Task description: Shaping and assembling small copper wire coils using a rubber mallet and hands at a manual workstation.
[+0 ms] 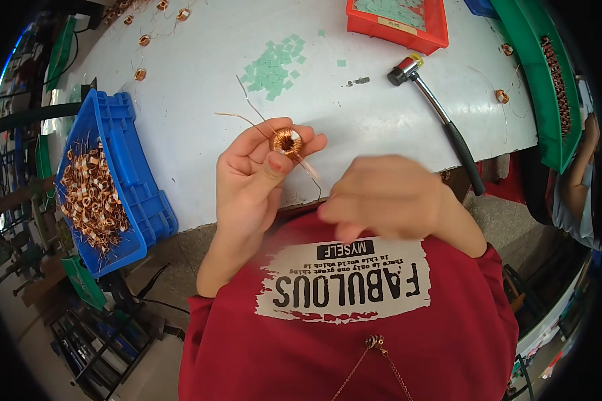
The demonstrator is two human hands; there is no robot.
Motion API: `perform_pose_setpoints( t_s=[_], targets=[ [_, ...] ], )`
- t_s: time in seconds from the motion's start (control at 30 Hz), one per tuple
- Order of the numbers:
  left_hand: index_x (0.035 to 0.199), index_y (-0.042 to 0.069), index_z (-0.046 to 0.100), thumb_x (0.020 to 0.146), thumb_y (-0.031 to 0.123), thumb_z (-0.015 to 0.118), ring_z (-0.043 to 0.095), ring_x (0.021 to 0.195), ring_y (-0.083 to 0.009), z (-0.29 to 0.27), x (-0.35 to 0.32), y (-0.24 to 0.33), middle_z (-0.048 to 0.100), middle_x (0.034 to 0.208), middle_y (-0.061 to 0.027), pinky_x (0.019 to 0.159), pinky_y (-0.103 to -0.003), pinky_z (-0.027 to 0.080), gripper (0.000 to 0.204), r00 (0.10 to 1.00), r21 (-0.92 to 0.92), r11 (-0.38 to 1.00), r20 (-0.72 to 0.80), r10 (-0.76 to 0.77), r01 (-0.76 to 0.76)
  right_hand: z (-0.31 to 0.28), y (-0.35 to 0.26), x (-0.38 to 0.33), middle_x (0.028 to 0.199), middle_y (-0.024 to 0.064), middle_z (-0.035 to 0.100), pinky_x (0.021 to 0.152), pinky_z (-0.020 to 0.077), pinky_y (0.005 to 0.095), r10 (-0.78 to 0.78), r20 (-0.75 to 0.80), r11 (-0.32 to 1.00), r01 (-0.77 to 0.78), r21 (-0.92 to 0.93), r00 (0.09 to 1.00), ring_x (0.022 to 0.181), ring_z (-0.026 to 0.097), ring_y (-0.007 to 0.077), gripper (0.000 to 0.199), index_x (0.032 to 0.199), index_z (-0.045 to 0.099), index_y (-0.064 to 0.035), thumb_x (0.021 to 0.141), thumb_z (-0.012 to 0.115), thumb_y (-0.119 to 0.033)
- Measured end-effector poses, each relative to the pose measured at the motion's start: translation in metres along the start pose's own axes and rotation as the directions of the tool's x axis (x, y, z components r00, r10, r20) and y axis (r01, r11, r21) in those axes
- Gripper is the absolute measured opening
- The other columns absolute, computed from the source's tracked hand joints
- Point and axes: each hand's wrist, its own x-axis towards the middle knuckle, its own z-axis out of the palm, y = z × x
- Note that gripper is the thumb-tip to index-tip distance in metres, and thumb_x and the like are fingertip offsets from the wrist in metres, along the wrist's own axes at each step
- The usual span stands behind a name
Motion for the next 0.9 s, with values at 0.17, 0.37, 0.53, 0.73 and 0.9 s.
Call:
perform_pose_setpoints(
  t_s=[0.17,0.37,0.53,0.73,0.9],
  targets=[
    [0.122,-0.003,0.047,0.088,0.011,0.063,0.062,0.102,-0.0336,0.000,0.001,-0.005,0.061,0.112,-0.0219,0.096,-0.039,0.046,0.040,1.000,-0.157,0.987,0.015,-0.005,0.007,0.006,0.002,0.004,0.083,0.0059,0.060,0.055,0.0448,0.0244,-0.294,0.150,0.910,0.324,-0.259,0.944,0.061,0.051,0.0157,0.017,0.092,0.066,-0.0033,0.077,0.070,-0.009],
    [0.122,-0.004,0.047,0.089,0.009,0.060,0.062,0.104,-0.0340,0.000,0.003,-0.006,0.060,0.113,-0.0222,0.096,-0.040,0.047,0.038,0.986,-0.216,0.976,0.162,0.040,-0.004,0.006,0.015,-0.007,0.082,0.0040,0.058,0.054,0.0441,0.0235,-0.350,0.228,0.752,0.418,-0.510,0.908,0.064,0.051,0.0151,0.021,0.097,0.064,-0.0049,0.079,0.070,-0.015],
    [0.122,-0.003,0.045,0.088,0.003,0.056,0.064,0.099,-0.0318,0.020,0.008,0.013,0.060,0.111,-0.0218,0.093,-0.040,0.050,0.036,0.994,-0.129,0.988,0.075,-0.077,0.086,0.002,0.014,-0.009,0.080,0.0032,0.056,0.054,0.0434,0.0233,-0.342,0.301,0.627,0.455,-0.632,0.890,0.062,0.050,0.0145,0.025,0.099,0.064,-0.0050,0.080,0.070,-0.020],
    [0.114,-0.004,0.047,0.087,-0.005,0.056,0.066,0.094,-0.0282,0.027,0.008,0.023,0.061,0.106,-0.0216,0.083,-0.032,0.054,0.029,0.996,0.092,0.992,0.001,-0.092,0.092,-0.012,0.013,-0.003,0.069,0.0012,0.052,0.049,0.0371,0.0209,0.045,-0.204,0.990,-0.071,-0.122,0.978,0.055,0.043,0.0107,0.020,0.099,0.064,-0.0018,0.090,0.059,-0.019],
    [0.102,-0.002,0.046,0.084,-0.008,0.058,0.066,0.091,-0.0251,0.036,0.004,0.023,0.063,0.100,-0.0195,0.078,-0.028,0.055,0.021,0.978,0.120,0.973,0.048,-0.203,0.196,-0.033,0.021,0.046,0.067,0.0019,0.052,0.046,0.0316,0.0182,0.545,0.062,0.742,-0.516,0.428,0.836,0.051,0.041,0.0081,0.020,0.099,0.065,0.0006,0.093,0.050,-0.011]
  ],
)
